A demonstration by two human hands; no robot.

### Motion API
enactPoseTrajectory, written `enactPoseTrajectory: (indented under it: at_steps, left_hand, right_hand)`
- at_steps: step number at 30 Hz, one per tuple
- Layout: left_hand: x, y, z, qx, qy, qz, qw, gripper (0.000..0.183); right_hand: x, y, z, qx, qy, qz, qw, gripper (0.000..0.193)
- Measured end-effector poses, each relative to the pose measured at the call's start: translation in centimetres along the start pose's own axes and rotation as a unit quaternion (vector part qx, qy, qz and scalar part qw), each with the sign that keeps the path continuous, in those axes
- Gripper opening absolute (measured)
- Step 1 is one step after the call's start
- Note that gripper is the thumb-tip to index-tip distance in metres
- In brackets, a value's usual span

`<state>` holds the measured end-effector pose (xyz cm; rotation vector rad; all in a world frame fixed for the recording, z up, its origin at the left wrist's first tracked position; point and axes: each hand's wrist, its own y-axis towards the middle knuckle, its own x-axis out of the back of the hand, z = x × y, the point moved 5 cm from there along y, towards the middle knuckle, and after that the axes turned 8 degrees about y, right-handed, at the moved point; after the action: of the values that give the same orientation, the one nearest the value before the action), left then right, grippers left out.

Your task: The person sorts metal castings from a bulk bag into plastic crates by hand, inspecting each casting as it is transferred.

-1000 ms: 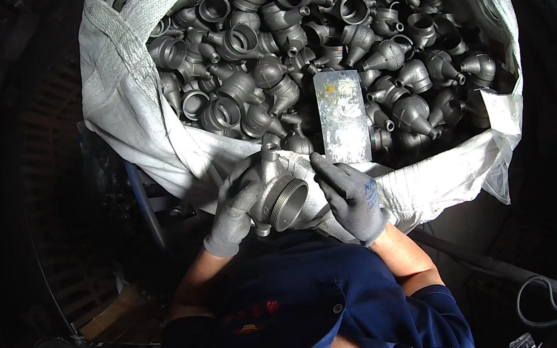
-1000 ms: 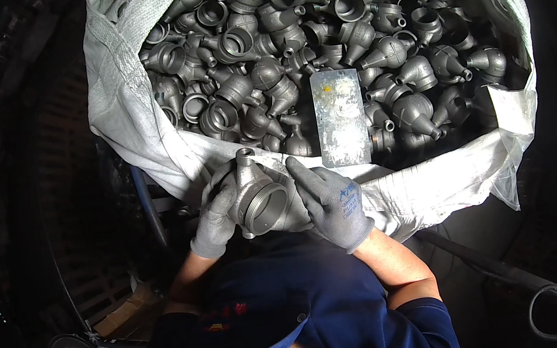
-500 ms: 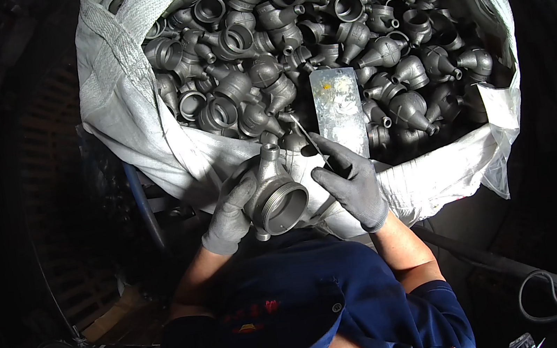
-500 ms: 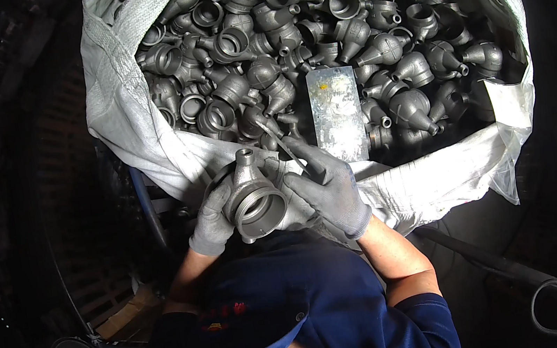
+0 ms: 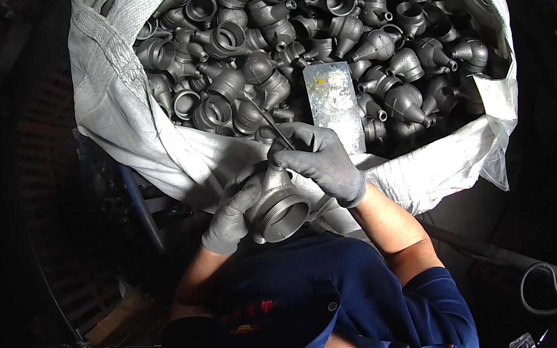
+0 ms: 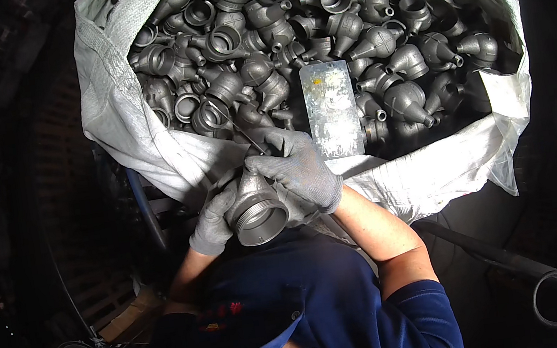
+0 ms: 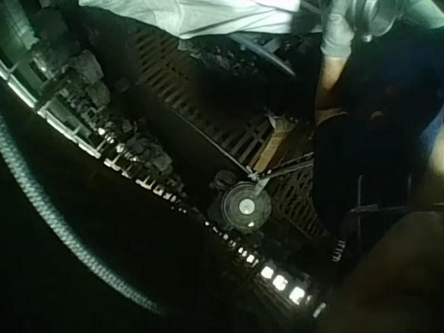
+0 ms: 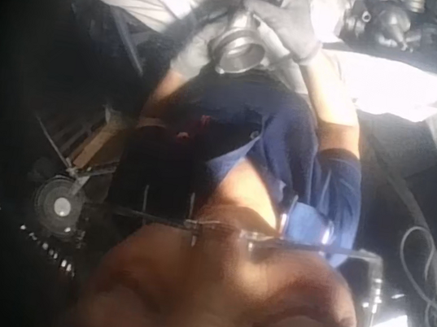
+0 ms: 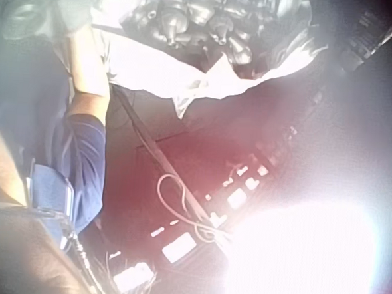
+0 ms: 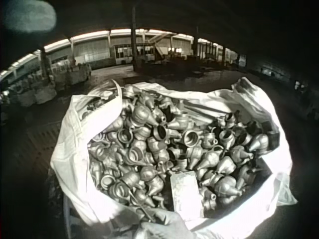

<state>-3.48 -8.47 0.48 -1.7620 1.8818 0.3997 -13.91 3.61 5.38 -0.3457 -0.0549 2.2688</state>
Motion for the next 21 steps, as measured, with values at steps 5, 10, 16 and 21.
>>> enactPoseTrajectory:
  at_steps: [5, 10, 16, 21]
  left_hand:
    - [0.0, -0.5, 0.4, 0.035, -0.061, -0.018, 0.997, 0.062]
    - [0.3, -0.2, 0.2, 0.01, -0.114, 0.012, 0.993, 0.06]
    - [1.4, 0.0, 1.2, 0.023, -0.137, 0.006, 0.99, 0.057]
    - [0.3, 0.0, 0.9, 0.03, -0.167, 0.014, 0.985, 0.054]
  right_hand:
    - [-0.3, -0.2, -0.1, -0.017, 0.058, 0.018, 0.998, 0.047]
    - [0.4, -1.0, -0.6, -0.036, 0.102, 0.009, 0.994, 0.045]
    - [1.2, -3.5, -1.8, -0.044, 0.123, -0.06, 0.99, 0.042]
    - [2.0, -3.9, -2.0, -0.057, 0.08, -0.032, 0.995, 0.036]
